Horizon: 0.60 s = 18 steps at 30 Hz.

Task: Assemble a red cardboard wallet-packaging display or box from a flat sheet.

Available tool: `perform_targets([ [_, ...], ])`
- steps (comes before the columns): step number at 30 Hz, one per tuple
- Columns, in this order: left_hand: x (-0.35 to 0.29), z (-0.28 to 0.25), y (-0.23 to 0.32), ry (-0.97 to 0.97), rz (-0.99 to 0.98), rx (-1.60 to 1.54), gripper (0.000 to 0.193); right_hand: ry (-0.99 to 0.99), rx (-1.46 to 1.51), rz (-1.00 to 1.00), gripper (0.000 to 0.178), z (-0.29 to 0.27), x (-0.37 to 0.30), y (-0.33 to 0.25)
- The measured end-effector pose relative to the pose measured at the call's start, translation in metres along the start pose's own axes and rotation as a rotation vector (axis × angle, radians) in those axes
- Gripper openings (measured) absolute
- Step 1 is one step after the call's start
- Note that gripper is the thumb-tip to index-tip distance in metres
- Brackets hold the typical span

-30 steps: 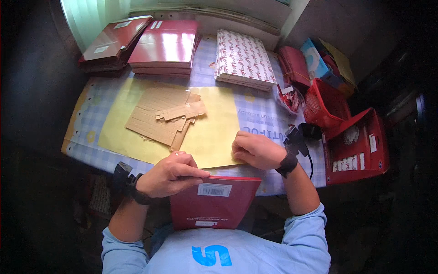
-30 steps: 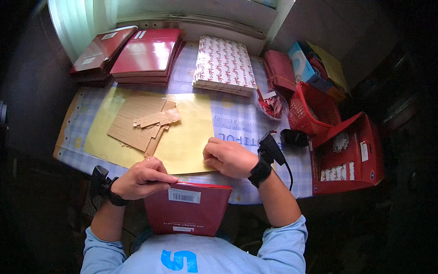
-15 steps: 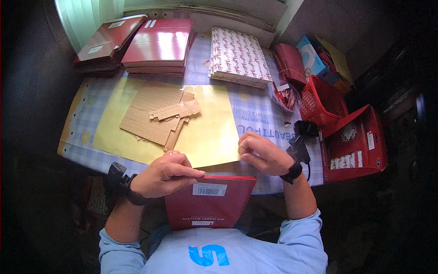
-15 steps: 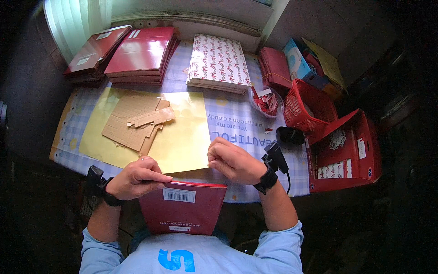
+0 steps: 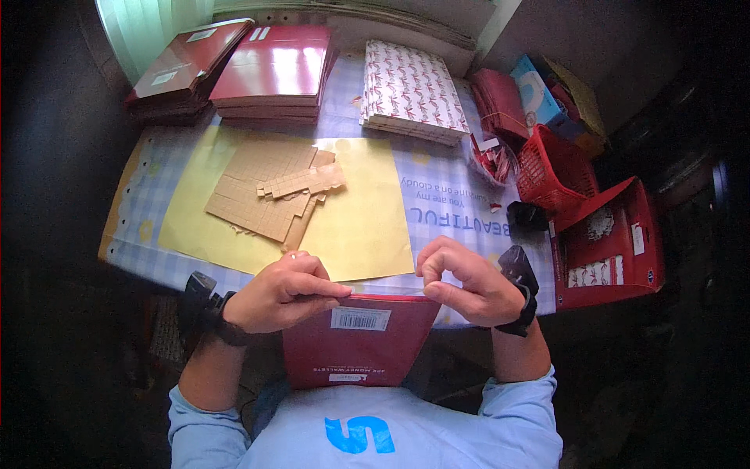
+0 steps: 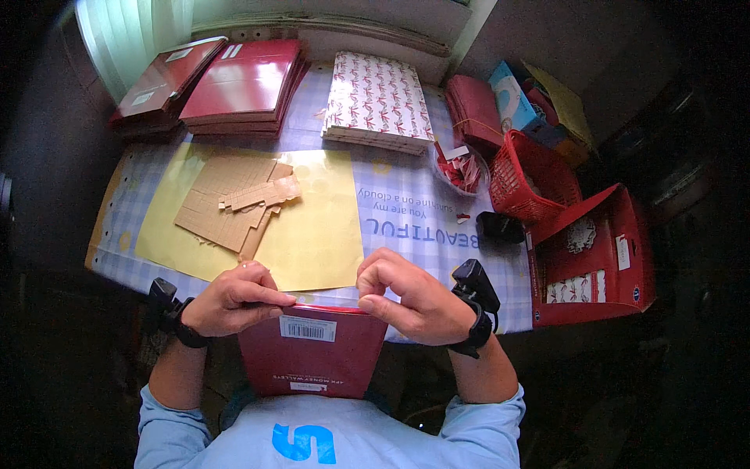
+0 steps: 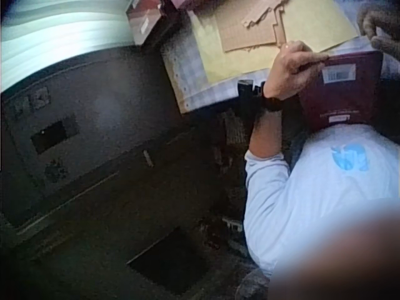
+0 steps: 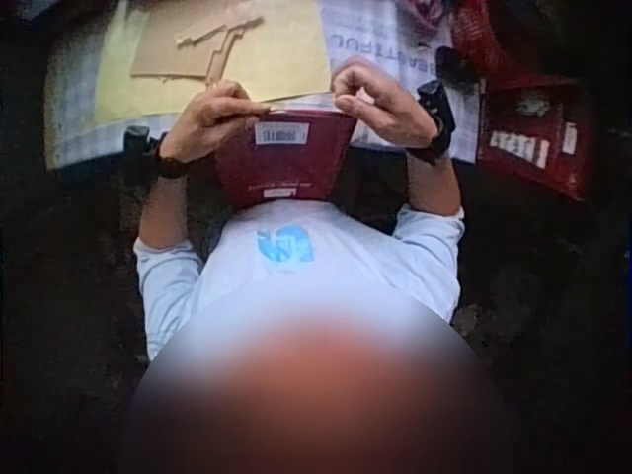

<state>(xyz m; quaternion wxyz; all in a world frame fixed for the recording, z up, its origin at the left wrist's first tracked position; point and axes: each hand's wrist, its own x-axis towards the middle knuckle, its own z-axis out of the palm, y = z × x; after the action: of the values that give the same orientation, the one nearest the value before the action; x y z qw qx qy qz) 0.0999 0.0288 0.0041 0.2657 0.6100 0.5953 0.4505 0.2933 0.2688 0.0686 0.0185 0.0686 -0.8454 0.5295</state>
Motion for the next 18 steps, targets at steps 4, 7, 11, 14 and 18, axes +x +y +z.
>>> perform_targets([
  [4,-0.001,-0.001,-0.001,0.012,0.017,0.012,0.030,-0.041,0.074,0.108,0.015,0.013,0.009,-0.010],
  [7,0.000,-0.001,-0.001,0.011,0.041,0.023,0.032,-0.058,0.154,0.214,0.018,0.024,0.013,-0.012],
  [11,0.000,0.001,0.000,0.026,0.084,0.058,0.033,-0.030,0.070,0.215,0.018,0.034,0.017,-0.010],
  [14,-0.002,0.001,0.001,0.017,0.111,0.103,0.035,-0.017,0.062,0.225,0.018,0.036,0.016,-0.012],
  [18,-0.001,0.003,-0.003,-0.002,0.153,0.155,0.041,-0.014,0.072,0.276,0.017,0.035,0.011,-0.016],
])
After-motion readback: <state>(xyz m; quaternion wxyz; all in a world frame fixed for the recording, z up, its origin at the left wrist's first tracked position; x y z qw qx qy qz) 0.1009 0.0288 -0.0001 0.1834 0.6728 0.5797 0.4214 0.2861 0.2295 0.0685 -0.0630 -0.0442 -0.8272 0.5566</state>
